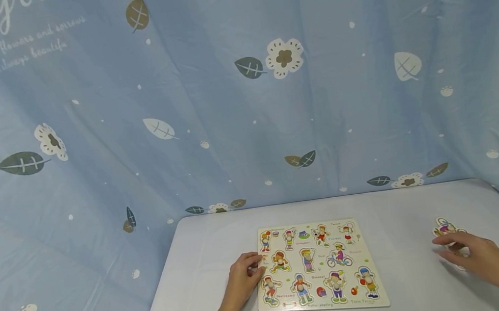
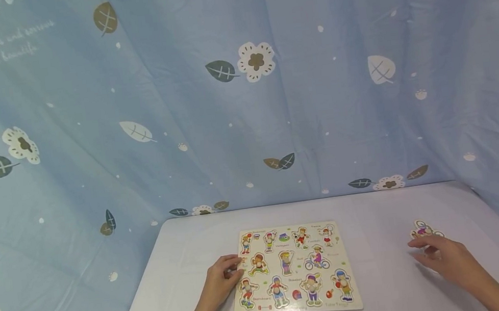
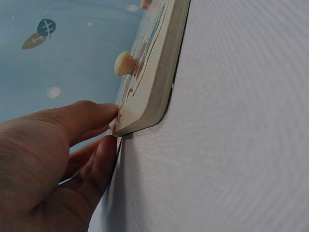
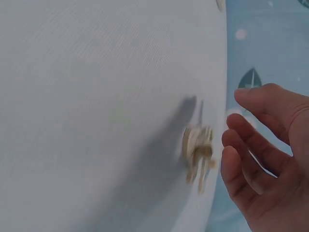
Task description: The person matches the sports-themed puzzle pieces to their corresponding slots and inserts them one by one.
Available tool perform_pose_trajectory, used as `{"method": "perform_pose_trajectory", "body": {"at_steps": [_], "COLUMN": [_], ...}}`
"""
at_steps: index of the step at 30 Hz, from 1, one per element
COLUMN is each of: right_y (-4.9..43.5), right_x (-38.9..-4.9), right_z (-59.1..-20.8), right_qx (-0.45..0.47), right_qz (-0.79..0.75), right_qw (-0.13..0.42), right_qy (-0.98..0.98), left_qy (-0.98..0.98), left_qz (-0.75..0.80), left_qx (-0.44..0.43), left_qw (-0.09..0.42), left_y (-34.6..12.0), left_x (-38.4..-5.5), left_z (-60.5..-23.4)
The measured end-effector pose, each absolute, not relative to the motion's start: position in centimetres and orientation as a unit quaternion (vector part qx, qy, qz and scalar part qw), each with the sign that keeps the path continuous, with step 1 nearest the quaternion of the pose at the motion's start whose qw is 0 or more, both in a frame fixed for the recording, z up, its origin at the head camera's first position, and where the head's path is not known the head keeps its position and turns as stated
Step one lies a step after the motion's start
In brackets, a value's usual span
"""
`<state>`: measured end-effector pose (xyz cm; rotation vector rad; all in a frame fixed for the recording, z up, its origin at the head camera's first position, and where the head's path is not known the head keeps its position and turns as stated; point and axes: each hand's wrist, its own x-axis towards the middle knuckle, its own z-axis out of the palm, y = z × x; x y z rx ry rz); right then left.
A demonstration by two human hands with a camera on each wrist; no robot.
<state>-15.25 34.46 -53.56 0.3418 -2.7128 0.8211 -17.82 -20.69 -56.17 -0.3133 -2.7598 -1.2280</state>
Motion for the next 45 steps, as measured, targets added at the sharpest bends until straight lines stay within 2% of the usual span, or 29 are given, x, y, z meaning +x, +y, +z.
{"method": "perform_pose_trajectory", "body": {"at_steps": [6,14,21,30,45], "right_y": [36.4,37.1,37.3,37.7,37.6], "right_x": [-14.9,-14.7,-15.1,-15.5,-15.8], "right_z": [-54.2,-54.8,-54.7,-55.1,-54.7], "right_qx": [0.050,0.060,0.070,0.089,0.080], "right_qz": [0.247,0.251,0.246,0.269,0.257], "right_qw": [0.088,0.125,0.104,0.104,0.072], "right_qy": [-0.964,-0.958,-0.961,-0.953,-0.960], "left_qy": [-0.907,-0.907,-0.904,-0.903,-0.906], "left_qz": [-0.404,-0.401,-0.405,-0.408,-0.401], "left_qx": [-0.102,-0.107,-0.114,-0.115,-0.114], "left_qw": [0.053,0.066,0.071,0.074,0.076], "left_y": [-20.6,-20.6,-20.6,-20.6,-20.5], "left_x": [-17.8,-17.9,-17.8,-17.8,-17.9], "left_z": [-56.2,-56.2,-56.3,-56.3,-56.3]}}
